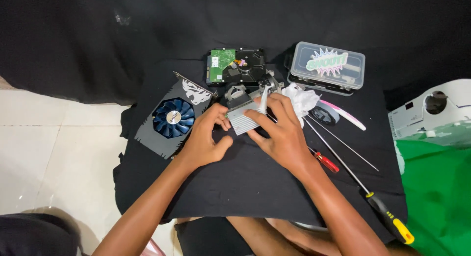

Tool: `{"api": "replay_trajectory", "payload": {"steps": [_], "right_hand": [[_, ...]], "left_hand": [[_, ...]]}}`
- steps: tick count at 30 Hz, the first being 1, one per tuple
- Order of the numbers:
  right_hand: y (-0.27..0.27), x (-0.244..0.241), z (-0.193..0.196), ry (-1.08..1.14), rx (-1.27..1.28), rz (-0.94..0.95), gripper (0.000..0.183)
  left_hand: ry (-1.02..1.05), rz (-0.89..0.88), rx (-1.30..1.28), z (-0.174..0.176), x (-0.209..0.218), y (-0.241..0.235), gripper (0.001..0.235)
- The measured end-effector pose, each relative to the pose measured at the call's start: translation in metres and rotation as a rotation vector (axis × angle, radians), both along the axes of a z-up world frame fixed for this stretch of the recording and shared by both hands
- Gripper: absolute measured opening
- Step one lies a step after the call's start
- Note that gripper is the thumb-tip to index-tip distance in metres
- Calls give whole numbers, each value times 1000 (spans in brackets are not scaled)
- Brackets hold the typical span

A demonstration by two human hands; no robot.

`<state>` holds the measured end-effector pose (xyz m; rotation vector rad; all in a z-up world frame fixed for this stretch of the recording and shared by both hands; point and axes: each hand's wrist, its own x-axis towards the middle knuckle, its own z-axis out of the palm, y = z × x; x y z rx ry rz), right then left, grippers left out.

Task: The person cleans a green circuit board with a white cloth, wiping the surface thoroughly. They then place a metal heatsink onto the board and use a screwdriver to secure it in place.

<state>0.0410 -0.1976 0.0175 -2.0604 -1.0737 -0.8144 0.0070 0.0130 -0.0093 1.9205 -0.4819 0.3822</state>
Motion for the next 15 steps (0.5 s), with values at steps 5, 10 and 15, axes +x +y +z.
{"api": "replay_trajectory", "payload": {"steps": [5,10,15], "right_hand": [[0,4,-8,-3,19,4,37],[-3,8,-21,34,59,-7,39],[-3,-1,5,245,170,103,47]], "left_hand": [[-6,-4,9,-7,2,-1,46],[63,13,-33,-4,4,-6,42],[121,30,-99,-6,4,-7,37]]}}
